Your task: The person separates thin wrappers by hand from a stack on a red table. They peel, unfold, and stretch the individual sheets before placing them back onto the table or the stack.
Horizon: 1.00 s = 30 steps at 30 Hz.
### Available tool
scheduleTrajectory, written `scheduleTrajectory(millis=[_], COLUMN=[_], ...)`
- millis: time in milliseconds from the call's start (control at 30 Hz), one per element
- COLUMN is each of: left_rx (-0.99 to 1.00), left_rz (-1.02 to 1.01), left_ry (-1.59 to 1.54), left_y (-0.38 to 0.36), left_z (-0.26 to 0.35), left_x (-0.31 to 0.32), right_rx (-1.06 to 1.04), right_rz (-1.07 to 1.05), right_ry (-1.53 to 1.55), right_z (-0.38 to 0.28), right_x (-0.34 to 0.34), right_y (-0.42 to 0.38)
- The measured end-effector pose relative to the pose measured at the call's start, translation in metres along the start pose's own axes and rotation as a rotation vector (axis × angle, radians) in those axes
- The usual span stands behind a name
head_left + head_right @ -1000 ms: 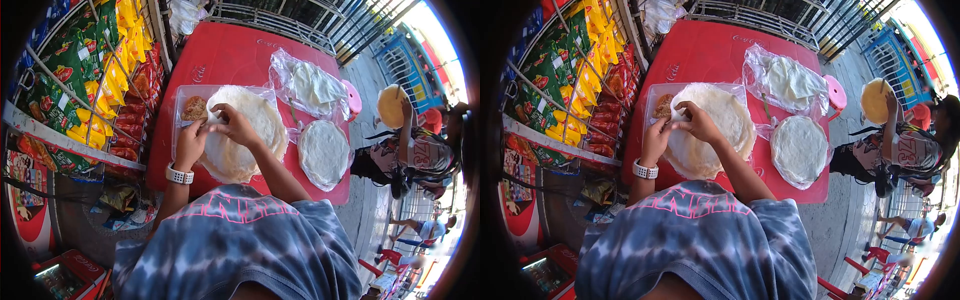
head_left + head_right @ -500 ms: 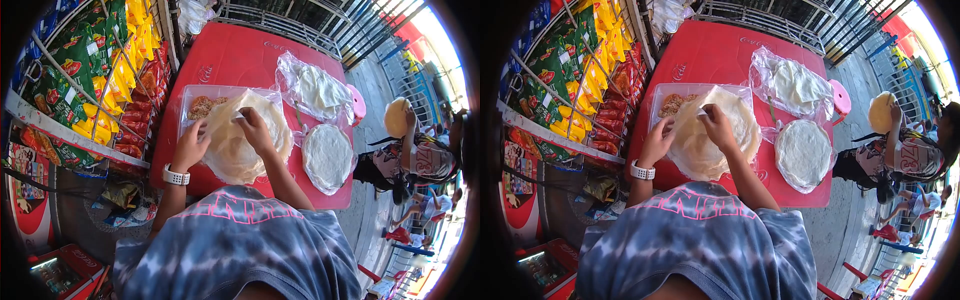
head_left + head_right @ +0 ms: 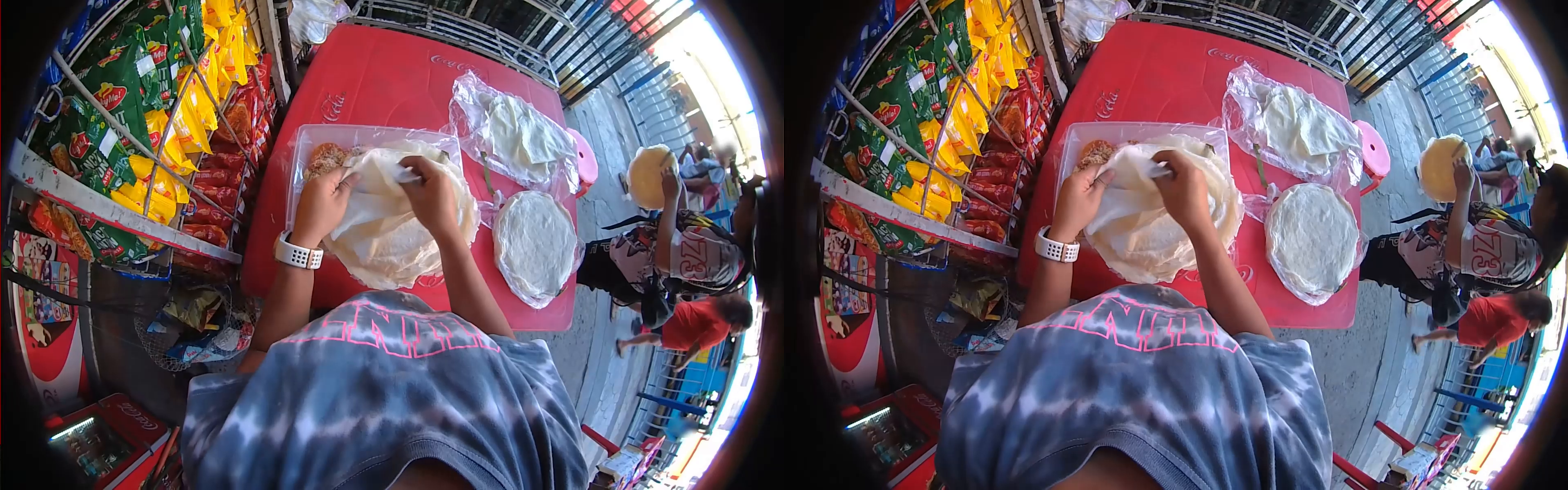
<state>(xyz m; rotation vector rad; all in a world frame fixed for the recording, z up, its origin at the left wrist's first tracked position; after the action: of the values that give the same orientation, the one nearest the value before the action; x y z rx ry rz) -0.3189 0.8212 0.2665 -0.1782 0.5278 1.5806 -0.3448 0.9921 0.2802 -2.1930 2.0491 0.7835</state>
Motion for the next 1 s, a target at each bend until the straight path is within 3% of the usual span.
scheduleTrajectory(millis=[67, 133, 233, 367, 500, 600, 733, 767, 867, 900, 1000], left_rx=[-0.142, -0.135, -0.010, 0.029, 0.092, 0.096, 0.083, 0.079, 0.039, 0.001, -0.044], left_rz=[0.036, 0.031, -0.031, -0.033, -0.054, -0.017, 0.141, 0.194, 0.329, 0.277, 0.119], left_ry=[0.016, -0.085, -0.108, -0.277, 0.009, 0.062, 0.039, 0.026, -0.069, -0.112, -0.280], left_y=[-0.005, -0.013, -0.016, -0.010, 0.002, 0.003, -0.003, -0.005, -0.010, -0.012, -0.018], left_z=[-0.012, -0.017, -0.022, 0.026, 0.033, 0.040, 0.034, 0.028, 0.015, 0.011, 0.010], left_x=[-0.004, -0.002, 0.000, 0.001, -0.002, -0.002, 0.001, 0.001, -0.007, -0.009, -0.010], right_rx=[0.213, 0.452, 0.274, 0.337, 0.394, 0.009, 0.293, 0.251, 0.328, 0.278, 0.333], right_rz=[0.124, 0.148, 0.057, -0.234, -0.285, -0.193, -0.090, 0.084, 0.238, 0.238, -0.024], right_ry=[0.115, 0.280, 0.487, 0.531, 0.495, -0.100, 0.011, 0.004, 0.394, 0.433, 0.760], right_z=[0.007, 0.005, 0.010, -0.015, -0.034, -0.036, -0.026, -0.032, -0.002, -0.012, -0.013], right_x=[-0.009, -0.013, 0.000, 0.001, -0.004, -0.007, -0.019, -0.025, -0.039, -0.041, -0.029], right_y=[0.000, -0.007, -0.011, -0.017, -0.017, -0.016, -0.010, -0.010, -0.010, -0.011, -0.016])
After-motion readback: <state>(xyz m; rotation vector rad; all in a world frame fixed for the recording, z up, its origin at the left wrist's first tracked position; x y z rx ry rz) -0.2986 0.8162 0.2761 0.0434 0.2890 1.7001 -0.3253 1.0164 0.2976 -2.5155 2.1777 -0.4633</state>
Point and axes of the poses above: each hand's wrist, its own y-axis towards the middle knuckle, its own x-axis out of the palm, z = x × y, the point moved 3 cm from there along y, towards the middle knuckle, and after that the axes turned 1 degree about -z, right-handed, at the moved point
